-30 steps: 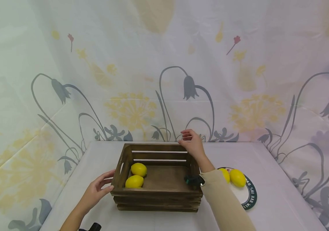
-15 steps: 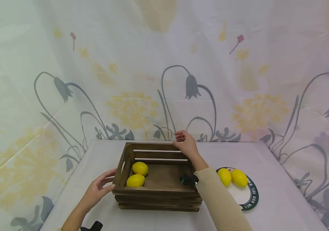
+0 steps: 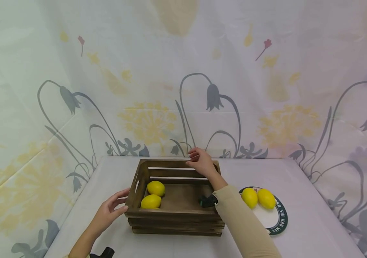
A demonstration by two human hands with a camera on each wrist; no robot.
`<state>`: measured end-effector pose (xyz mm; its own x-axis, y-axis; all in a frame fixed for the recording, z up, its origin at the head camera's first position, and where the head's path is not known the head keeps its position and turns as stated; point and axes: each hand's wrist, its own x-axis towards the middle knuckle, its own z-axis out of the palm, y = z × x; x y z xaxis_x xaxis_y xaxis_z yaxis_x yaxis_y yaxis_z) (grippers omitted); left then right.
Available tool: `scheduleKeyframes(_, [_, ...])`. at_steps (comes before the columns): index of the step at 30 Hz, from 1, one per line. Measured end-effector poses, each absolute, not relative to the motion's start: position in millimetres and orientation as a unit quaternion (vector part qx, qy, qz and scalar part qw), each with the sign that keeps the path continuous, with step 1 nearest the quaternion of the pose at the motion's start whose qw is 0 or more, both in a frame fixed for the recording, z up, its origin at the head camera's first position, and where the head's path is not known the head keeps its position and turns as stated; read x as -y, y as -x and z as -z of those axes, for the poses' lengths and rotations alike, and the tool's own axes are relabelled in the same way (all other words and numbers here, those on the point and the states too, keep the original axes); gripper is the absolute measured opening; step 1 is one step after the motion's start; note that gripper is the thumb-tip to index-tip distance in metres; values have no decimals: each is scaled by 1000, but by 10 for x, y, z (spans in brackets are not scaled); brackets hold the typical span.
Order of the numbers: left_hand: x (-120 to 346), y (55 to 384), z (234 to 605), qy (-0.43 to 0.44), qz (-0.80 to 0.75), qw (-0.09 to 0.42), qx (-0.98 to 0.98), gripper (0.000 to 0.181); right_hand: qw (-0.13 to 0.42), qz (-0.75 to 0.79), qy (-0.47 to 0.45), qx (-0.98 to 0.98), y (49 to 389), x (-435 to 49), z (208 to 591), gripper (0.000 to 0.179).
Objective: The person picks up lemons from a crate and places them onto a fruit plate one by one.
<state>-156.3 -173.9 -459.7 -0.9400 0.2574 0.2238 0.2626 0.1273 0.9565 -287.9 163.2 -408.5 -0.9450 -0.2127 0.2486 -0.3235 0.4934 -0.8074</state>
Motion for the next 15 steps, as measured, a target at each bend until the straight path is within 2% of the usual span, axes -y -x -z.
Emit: scheduleKeyframes(15, [1747,1573,4620,175,639,4,749,48,-20,-450,-261,854,2917,-1320,4119,34])
